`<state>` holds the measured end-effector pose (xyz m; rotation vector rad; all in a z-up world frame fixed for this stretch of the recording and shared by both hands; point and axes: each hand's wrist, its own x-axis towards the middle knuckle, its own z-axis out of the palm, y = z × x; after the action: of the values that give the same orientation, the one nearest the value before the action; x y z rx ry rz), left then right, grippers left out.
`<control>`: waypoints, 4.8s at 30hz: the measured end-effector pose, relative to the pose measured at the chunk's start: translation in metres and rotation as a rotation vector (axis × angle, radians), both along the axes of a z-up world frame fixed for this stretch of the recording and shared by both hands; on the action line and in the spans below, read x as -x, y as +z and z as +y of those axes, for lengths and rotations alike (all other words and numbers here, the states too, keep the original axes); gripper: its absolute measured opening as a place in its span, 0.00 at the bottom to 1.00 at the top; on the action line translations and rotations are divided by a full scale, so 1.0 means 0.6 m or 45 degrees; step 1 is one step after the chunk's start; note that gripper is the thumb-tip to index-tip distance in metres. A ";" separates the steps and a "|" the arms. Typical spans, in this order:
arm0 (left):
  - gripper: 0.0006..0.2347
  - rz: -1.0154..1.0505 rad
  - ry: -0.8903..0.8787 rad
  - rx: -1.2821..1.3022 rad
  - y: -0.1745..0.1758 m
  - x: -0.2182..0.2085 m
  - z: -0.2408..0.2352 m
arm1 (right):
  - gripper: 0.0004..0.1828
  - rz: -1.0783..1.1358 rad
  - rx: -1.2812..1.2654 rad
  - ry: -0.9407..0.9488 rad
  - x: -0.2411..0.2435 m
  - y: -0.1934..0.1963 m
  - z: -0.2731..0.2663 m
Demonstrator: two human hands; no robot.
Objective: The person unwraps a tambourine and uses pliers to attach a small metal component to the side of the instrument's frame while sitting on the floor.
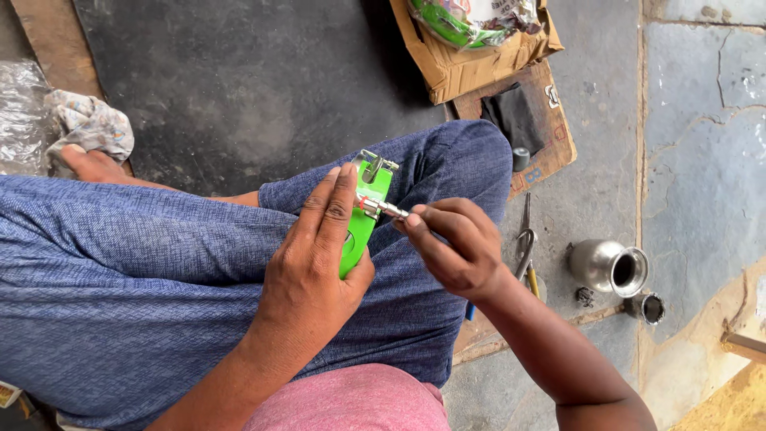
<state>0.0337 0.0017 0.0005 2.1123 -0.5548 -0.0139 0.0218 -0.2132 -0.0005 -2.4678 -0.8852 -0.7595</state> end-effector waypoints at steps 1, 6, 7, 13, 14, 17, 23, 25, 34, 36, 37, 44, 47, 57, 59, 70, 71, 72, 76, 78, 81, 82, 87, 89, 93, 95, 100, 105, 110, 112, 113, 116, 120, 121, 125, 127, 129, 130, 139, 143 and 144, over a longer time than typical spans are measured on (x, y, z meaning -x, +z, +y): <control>0.38 -0.004 0.009 0.010 -0.001 0.000 0.000 | 0.14 -0.008 -0.007 0.016 -0.005 0.002 -0.007; 0.36 0.009 0.015 -0.035 -0.004 0.004 0.000 | 0.13 0.334 -0.253 -0.267 0.014 0.012 0.009; 0.36 -0.011 0.011 -0.038 -0.004 0.004 0.000 | 0.13 0.318 -0.208 -0.265 0.012 0.015 0.009; 0.37 0.038 0.011 -0.043 -0.002 0.001 -0.004 | 0.13 0.236 0.032 -0.159 0.003 0.041 0.011; 0.37 0.040 0.015 -0.044 -0.002 0.001 -0.004 | 0.13 0.255 0.061 -0.152 0.003 0.042 0.011; 0.38 0.041 0.022 -0.027 -0.002 0.007 -0.006 | 0.10 0.428 0.027 -0.210 0.008 0.040 0.005; 0.38 -0.056 0.063 -0.080 0.003 0.027 -0.015 | 0.11 2.219 -1.704 -0.301 0.003 0.003 -0.041; 0.38 -0.121 0.054 -0.062 0.000 0.033 -0.017 | 0.11 2.269 -1.719 -0.275 0.011 -0.005 -0.049; 0.38 -0.014 0.037 0.016 -0.006 0.018 -0.002 | 0.26 0.906 -0.492 -0.159 0.038 0.037 0.001; 0.38 -0.011 0.040 0.003 -0.006 0.019 -0.002 | 0.25 0.632 -0.253 -0.147 0.034 0.031 0.002; 0.37 -0.011 0.039 -0.008 -0.006 0.018 -0.002 | 0.25 0.461 -0.095 -0.097 0.027 0.028 -0.002; 0.37 0.011 0.041 -0.007 -0.004 0.005 -0.002 | 0.24 0.210 0.342 0.091 -0.006 0.030 -0.022; 0.38 0.156 0.022 -0.035 -0.002 -0.001 -0.005 | 0.22 0.097 0.517 0.116 -0.016 0.039 -0.031; 0.38 0.046 0.041 -0.034 -0.002 0.002 -0.009 | 0.16 0.492 0.494 0.118 -0.030 0.030 -0.035; 0.38 0.024 0.059 -0.027 -0.004 0.003 -0.008 | 0.21 2.082 -0.934 -0.452 -0.010 0.036 -0.026; 0.38 0.084 0.011 0.148 -0.001 -0.005 0.042 | 0.23 1.643 -0.476 -0.352 0.099 0.029 -0.069; 0.38 0.083 0.017 0.151 0.002 0.001 0.046 | 0.22 1.807 -0.376 -0.403 0.118 0.019 -0.068; 0.37 -0.031 -0.021 0.202 0.006 0.008 0.048 | 0.22 1.805 -0.368 -0.397 0.137 0.004 -0.061; 0.36 -0.305 -0.215 0.319 0.016 0.017 0.052 | 0.22 1.660 -0.126 -0.069 0.177 -0.036 -0.044; 0.34 -0.401 -0.279 0.270 0.017 0.020 0.051 | 0.23 1.637 -0.249 -0.205 0.184 -0.040 -0.050; 0.30 -0.643 -0.385 0.123 0.020 0.031 0.036 | 0.26 1.604 -1.318 -0.110 0.165 -0.038 -0.052; 0.28 -0.782 -0.420 0.018 0.019 0.035 0.032 | 0.29 1.626 -1.935 -0.067 0.162 -0.041 -0.035; 0.23 -0.878 -0.373 -0.035 -0.010 0.035 0.064 | 0.25 1.398 -2.787 -0.009 0.142 -0.067 -0.002; 0.22 -0.955 -0.213 -0.123 -0.032 0.061 0.092 | 0.28 1.305 -2.595 -0.031 0.147 -0.087 -0.002; 0.24 0.497 0.300 0.868 -0.089 0.085 0.089 | 0.27 1.260 -2.630 -0.003 0.162 -0.130 -0.012; 0.25 1.177 0.239 1.324 -0.099 0.086 0.087 | 0.30 1.362 -2.918 -0.084 0.161 -0.158 -0.018; 0.21 1.533 -0.017 2.217 -0.091 0.069 0.070 | 0.33 1.517 -2.783 0.142 0.159 -0.231 -0.033; 0.18 1.315 -0.020 2.279 -0.053 0.055 0.057 | 0.35 1.396 -2.303 0.229 0.128 -0.203 -0.047; 0.21 0.920 0.165 2.072 0.005 0.014 0.054 | 0.43 1.204 -1.377 -0.423 0.074 -0.066 -0.009; 0.24 0.785 0.159 2.008 0.025 0.005 0.051 | 0.44 0.972 -1.112 -0.454 0.075 0.009 0.008; 0.24 0.781 0.158 2.008 0.033 0.004 0.049 | 0.45 0.749 -0.848 -0.485 0.077 0.041 0.014; 0.27 0.730 0.081 1.952 0.047 0.007 0.041 | 0.47 0.407 -0.861 -0.380 0.092 0.107 0.034; 0.29 0.584 0.025 2.045 0.049 0.018 0.022 | 0.48 0.240 -1.298 -0.081 0.107 0.119 0.035; 0.28 0.576 0.078 1.999 0.048 0.021 0.017 | 0.41 0.309 -1.002 -0.349 0.098 0.099 0.035; 0.25 0.434 0.087 1.865 0.055 0.038 -0.023 | 0.24 0.492 -0.036 -0.943 0.070 0.020 0.059; 0.24 0.379 0.039 1.808 0.063 0.019 -0.019 | 0.30 0.226 -0.403 -0.556 0.060 0.012 0.085; 0.22 0.269 0.071 1.641 0.073 0.020 -0.023 | 0.34 0.245 -0.656 -0.466 0.054 0.053 0.075; 0.22 0.244 0.057 1.577 0.070 0.025 -0.026 | 0.38 0.203 -0.922 -0.458 0.063 0.076 0.072; 0.20 0.148 0.212 1.545 0.063 0.018 -0.018 | 0.43 0.434 -1.397 -0.042 0.036 0.122 0.175; 0.17 0.117 0.191 1.617 0.061 -0.008 0.013 | 0.46 0.388 -1.429 -0.034 -0.002 0.098 0.162; 0.17 0.173 0.150 1.715 0.060 -0.002 0.014 | 0.47 0.414 -1.381 -0.091 0.002 0.089 0.148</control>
<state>0.0351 0.0101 0.0368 0.8105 -0.2129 0.2214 0.0206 -0.1246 0.0527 -1.5662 -0.1494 -0.5942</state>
